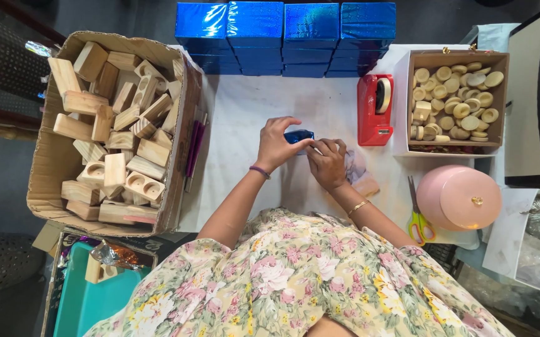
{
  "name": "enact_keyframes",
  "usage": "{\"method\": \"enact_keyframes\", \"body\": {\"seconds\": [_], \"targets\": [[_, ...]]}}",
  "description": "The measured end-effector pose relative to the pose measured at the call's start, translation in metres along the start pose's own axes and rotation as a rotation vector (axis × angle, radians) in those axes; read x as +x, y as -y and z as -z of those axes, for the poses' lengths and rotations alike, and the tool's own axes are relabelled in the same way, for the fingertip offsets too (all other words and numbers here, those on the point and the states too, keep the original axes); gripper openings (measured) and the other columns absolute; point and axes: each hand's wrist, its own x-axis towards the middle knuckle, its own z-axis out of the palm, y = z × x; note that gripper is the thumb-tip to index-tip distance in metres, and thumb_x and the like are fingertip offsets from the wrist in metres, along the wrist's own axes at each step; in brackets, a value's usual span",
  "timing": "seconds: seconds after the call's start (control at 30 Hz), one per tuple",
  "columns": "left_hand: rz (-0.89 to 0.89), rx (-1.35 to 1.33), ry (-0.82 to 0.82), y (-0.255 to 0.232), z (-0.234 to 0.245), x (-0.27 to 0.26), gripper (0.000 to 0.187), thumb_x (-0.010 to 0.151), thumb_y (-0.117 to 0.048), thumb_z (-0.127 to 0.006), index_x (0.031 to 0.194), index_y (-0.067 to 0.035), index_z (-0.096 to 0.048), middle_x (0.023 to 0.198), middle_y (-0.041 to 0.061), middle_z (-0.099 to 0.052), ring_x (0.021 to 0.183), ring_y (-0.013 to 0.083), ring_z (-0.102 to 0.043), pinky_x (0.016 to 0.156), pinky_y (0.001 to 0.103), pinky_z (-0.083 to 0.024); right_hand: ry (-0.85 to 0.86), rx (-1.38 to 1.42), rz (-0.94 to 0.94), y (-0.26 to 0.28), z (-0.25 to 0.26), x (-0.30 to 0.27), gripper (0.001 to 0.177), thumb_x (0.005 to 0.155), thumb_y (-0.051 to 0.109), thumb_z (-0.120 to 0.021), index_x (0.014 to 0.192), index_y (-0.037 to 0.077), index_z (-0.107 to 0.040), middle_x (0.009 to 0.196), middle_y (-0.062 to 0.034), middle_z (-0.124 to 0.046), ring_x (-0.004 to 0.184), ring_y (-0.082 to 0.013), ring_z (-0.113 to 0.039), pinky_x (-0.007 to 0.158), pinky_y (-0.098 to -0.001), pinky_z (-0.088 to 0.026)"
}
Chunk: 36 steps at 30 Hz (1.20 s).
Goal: The recorder is cleaning and assembling wooden pieces for packaging.
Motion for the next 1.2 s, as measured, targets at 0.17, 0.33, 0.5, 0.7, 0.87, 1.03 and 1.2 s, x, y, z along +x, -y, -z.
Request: {"method": "enact_keyframes", "body": {"seconds": [0.17,0.33,0.5,0.7,0.87,1.03,1.2], "targets": [[0.021,0.050,0.103,0.024,-0.014,-0.001,0.018,0.084,-0.025,-0.081,0.080,-0.010,-0.073,0.087,0.003,-0.073,0.094,0.0265,-0.064,0.086,0.043,-0.049,-0.037,0.051,-0.016,0.007,0.008,0.005,0.026,0.092,0.015,-0.074,0.118,0.016,-0.077,0.117,0.0026,-0.072,0.106,-0.0181,-0.063,0.102,-0.0441,-0.034],[0.088,-0.080,0.201,0.025,-0.014,-0.012,0.020,0.089,-0.025,-0.082,0.084,-0.008,-0.073,0.085,0.006,-0.071,0.089,0.0277,-0.066,0.085,0.039,-0.051,-0.038,0.091,-0.065,0.004,0.006,0.005,0.019,0.092,0.014,-0.073,0.110,0.017,-0.078,0.113,0.0040,-0.073,0.104,-0.0190,-0.063,0.103,-0.0426,-0.035],[0.381,-0.425,0.074,0.045,-0.023,-0.023,0.079,0.066,-0.025,-0.093,0.134,-0.008,-0.056,0.115,0.003,-0.067,0.108,0.0151,-0.065,0.091,0.031,-0.054,-0.056,0.102,-0.061,0.004,0.005,0.009,0.012,0.091,0.014,-0.074,0.102,0.014,-0.076,0.111,0.0009,-0.073,0.103,-0.0208,-0.063,0.102,-0.0429,-0.037],[0.350,-0.478,0.160,0.086,-0.044,-0.040,0.026,0.084,-0.016,-0.081,0.107,-0.004,-0.077,0.099,0.006,-0.080,0.092,0.0146,-0.071,0.086,0.029,-0.056,-0.038,0.156,-0.075,0.008,0.009,0.010,0.019,0.090,0.012,-0.074,0.109,0.015,-0.079,0.108,0.0004,-0.074,0.098,-0.0198,-0.064,0.098,-0.0410,-0.038],[0.162,-0.371,0.114,0.062,-0.027,-0.031,0.019,0.080,-0.004,-0.077,0.098,-0.006,-0.076,0.099,0.006,-0.077,0.096,0.0206,-0.067,0.088,0.033,-0.053,-0.029,0.255,-0.089,-0.003,0.007,0.014,0.019,0.089,0.012,-0.077,0.108,0.013,-0.078,0.108,-0.0008,-0.074,0.099,-0.0220,-0.064,0.099,-0.0412,-0.042],[0.010,-0.107,0.173,0.033,-0.006,-0.022,0.017,0.076,0.005,-0.070,0.089,-0.006,-0.070,0.099,0.005,-0.071,0.100,0.0277,-0.060,0.090,0.038,-0.050,-0.061,0.378,-0.130,-0.013,0.017,0.030,0.041,0.080,0.015,-0.083,0.118,0.006,-0.072,0.119,-0.0108,-0.070,0.112,-0.0314,-0.062,0.100,-0.0418,-0.046],[-0.225,0.049,0.100,0.024,0.001,-0.021,0.019,0.072,0.004,-0.073,0.087,-0.009,-0.069,0.093,0.005,-0.068,0.102,0.0290,-0.061,0.098,0.044,-0.046,0.155,0.511,-0.104,-0.033,0.002,0.024,0.038,0.083,0.012,-0.083,0.119,0.008,-0.073,0.129,-0.0082,-0.072,0.116,-0.0278,-0.067,0.100,-0.0382,-0.054]]}}
